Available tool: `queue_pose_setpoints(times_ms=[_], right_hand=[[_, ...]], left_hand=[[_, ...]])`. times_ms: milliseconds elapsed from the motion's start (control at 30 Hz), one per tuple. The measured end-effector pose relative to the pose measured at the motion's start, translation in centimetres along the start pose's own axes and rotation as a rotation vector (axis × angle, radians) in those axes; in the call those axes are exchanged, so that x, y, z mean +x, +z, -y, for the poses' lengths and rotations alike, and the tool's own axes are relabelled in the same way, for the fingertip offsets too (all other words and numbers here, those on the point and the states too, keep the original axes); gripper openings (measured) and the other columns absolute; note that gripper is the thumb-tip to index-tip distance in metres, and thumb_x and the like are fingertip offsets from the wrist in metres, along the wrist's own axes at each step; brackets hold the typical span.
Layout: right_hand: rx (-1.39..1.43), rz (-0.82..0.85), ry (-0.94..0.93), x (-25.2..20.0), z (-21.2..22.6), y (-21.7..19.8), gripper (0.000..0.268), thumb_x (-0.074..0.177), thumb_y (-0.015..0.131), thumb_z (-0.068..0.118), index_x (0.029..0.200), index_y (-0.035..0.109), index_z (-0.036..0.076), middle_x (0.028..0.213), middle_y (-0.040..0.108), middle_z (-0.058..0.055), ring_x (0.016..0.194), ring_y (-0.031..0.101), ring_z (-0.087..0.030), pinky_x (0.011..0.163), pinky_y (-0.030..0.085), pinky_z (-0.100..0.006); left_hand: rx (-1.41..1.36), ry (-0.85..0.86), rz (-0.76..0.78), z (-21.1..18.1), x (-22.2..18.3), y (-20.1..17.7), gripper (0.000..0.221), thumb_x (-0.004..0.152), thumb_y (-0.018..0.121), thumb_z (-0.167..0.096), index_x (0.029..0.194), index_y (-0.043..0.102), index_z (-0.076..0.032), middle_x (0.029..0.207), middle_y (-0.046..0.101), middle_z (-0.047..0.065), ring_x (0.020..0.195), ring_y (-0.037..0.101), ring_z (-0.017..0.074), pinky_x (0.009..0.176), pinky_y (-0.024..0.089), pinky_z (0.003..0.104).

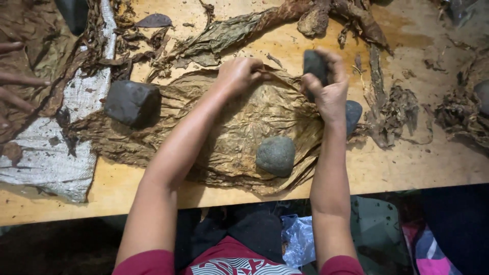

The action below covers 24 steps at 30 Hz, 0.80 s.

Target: Smoothing and flattening large dried leaves on a table using stones as weights and smoothing tools.

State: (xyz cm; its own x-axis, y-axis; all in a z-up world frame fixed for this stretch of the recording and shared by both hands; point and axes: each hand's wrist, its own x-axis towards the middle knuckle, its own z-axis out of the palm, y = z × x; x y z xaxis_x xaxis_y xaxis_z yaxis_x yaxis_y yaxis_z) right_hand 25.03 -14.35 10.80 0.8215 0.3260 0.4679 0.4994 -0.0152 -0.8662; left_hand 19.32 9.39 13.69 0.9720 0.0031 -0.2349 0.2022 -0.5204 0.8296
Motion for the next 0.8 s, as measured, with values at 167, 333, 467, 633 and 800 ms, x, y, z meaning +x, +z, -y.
queue_pose_setpoints(times_ms=[167,333,467,633,800], right_hand=[[-0.089,0.129,0.154,-0.7,-1.0,0.6,0.066,0.084,0.094,0.018,0.143,0.065,0.019,0.135,0.064,-0.008,0.117,0.060,-0.018,0.098,0.056,-0.033],[-0.306,0.349,-0.007,-0.7,-2.8,1.9,0.067,0.079,0.098,0.018,0.139,0.069,0.021,0.132,0.067,-0.007,0.123,0.064,-0.026,0.108,0.047,-0.041],[-0.484,0.466,-0.161,-0.7,-4.0,3.6,0.068,0.080,0.094,0.016,0.141,0.064,0.012,0.137,0.064,-0.016,0.132,0.059,-0.041,0.113,0.045,-0.054],[-0.592,0.360,-0.072,-0.5,-8.9,0.6,0.031,0.098,0.075,0.008,0.128,0.070,0.011,0.116,0.068,-0.017,0.115,0.063,-0.043,0.106,0.048,-0.052],[-0.742,0.309,0.019,-0.7,-9.3,-0.1,0.019,0.097,0.071,0.002,0.113,0.076,0.012,0.101,0.067,-0.016,0.103,0.063,-0.043,0.098,0.050,-0.054]], left_hand=[[0.122,0.293,-0.091,5.3,3.6,1.9,0.023,0.097,0.070,-0.045,0.094,0.080,-0.025,0.101,0.074,0.021,0.104,0.069,0.0492,0.091,0.054,0.056],[0.148,0.224,-0.124,5.9,6.8,2.1,0.033,0.098,0.064,-0.051,0.098,0.079,-0.021,0.100,0.076,0.019,0.106,0.071,0.0471,0.092,0.055,0.056],[0.170,0.187,-0.168,5.7,6.7,3.0,0.034,0.098,0.064,-0.053,0.098,0.078,-0.022,0.097,0.075,0.019,0.105,0.071,0.0460,0.092,0.055,0.056],[0.149,0.181,-0.208,6.6,6.6,3.7,0.039,0.098,0.060,-0.059,0.098,0.074,-0.023,0.095,0.073,0.018,0.105,0.071,0.0448,0.091,0.054,0.056],[0.204,0.216,-0.223,7.5,7.3,4.1,0.036,0.099,0.057,-0.058,0.105,0.072,-0.026,0.095,0.073,0.018,0.105,0.071,0.0434,0.091,0.054,0.055]])
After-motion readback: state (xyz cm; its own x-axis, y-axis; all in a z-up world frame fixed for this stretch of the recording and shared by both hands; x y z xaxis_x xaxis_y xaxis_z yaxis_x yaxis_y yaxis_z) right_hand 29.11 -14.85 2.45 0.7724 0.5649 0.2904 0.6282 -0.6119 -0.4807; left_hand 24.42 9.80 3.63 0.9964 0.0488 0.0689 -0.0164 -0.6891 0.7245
